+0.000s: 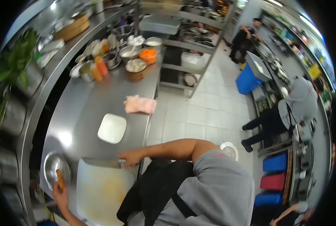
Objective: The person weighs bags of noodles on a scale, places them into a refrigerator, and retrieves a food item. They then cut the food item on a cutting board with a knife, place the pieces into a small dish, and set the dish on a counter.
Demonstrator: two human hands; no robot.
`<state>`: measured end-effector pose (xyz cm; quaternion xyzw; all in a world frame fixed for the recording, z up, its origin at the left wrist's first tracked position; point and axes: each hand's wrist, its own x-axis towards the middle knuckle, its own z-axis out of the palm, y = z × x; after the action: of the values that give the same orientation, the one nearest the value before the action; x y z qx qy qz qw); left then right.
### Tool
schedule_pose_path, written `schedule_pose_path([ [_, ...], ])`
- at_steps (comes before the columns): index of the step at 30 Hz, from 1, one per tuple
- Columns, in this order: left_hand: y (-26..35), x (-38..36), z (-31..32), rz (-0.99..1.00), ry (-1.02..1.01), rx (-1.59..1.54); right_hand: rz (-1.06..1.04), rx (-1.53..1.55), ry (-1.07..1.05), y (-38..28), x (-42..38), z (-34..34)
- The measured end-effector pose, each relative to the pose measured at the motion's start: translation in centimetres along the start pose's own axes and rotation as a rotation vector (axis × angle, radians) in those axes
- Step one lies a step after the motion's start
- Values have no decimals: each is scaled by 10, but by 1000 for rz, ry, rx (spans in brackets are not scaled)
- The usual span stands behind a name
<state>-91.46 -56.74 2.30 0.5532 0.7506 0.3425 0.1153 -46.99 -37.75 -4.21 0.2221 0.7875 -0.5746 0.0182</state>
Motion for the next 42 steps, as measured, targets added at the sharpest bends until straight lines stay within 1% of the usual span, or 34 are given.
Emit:
schedule_pose_path([
  [1,33,-30,12,30,9,-9,-51,-40,-18,5,8,-2],
  [2,61,-52,29,27,34,-7,-76,50,-35,15,12,-2],
  [3,52,-77,55,38,74,-33,-235,-6,-24,27,19,-4],
  [4,81,-93,68,19,12,86,21,94,-35,10,16,-10],
  [5,87,-106,88,-75,-38,83,55,59,-76,-1,17,-17],
  [6,93,-120,106,-4,5,251,69,62,-114,17,31,-16],
  [7,107,-129,116,-106,-3,330,111,8,-51,2,29,-16],
  [8,105,-140,129,-109,38,353,150,-18,-116,-13,32,-21],
  [9,113,-146,136,-172,21,377,95,-97,-162,-16,38,-27],
  [10,123,-152,142,-213,72,429,88,-133,-196,-18,41,-30],
  [11,131,-163,146,-225,112,478,78,-64,-204,-26,39,-31],
  [12,137,-174,142,-280,132,484,67,-81,-259,-27,42,-31],
  [14,148,-187,137,-476,316,446,97,-60,-255,-28,44,-34],
  [15,140,-213,132,-568,385,425,109,-66,-268,-33,42,-28],
  [16,139,-228,135,-589,391,428,107,-71,-289,-32,42,-27],
  [18,143,-257,147,-945,243,606,106,-38,-263,-33,41,-27],
  [19,146,-266,151,-1025,151,602,104,-44,-276,-30,41,-26],
  [22,143,-269,152,-1094,118,559,69,-102,-266,-27,41,-25],
  [23,144,-266,150,-1105,128,554,66,-178,-251,-30,40,-23],
  [24,143,-262,148,-1133,79,563,58,-253,-236,-33,40,-23],
  [25,144,-258,146,-1161,30,572,45,-262,-245,-33,41,-24],
  [27,147,-256,143,-1179,46,543,-137,-460,-226,-29,41,-21],
  [30,150,-257,143,-1183,65,500,-195,-519,-234,-40,32,-15],
  [36,149,-262,138,-1148,98,447,-224,-608,-264,-46,26,-8],
  [38,146,-270,128,-1116,104,423,-215,-561,-260,-61,23,-12],
  [40,129,-285,110,-1088,51,298,-212,-516,-256,-69,20,-16],
  [41,119,-295,110,-1070,233,322,-213,-514,-247,-69,15,-19],
  [42,108,-305,107,-1068,236,317,-215,-511,-238,-69,9,-21],
])
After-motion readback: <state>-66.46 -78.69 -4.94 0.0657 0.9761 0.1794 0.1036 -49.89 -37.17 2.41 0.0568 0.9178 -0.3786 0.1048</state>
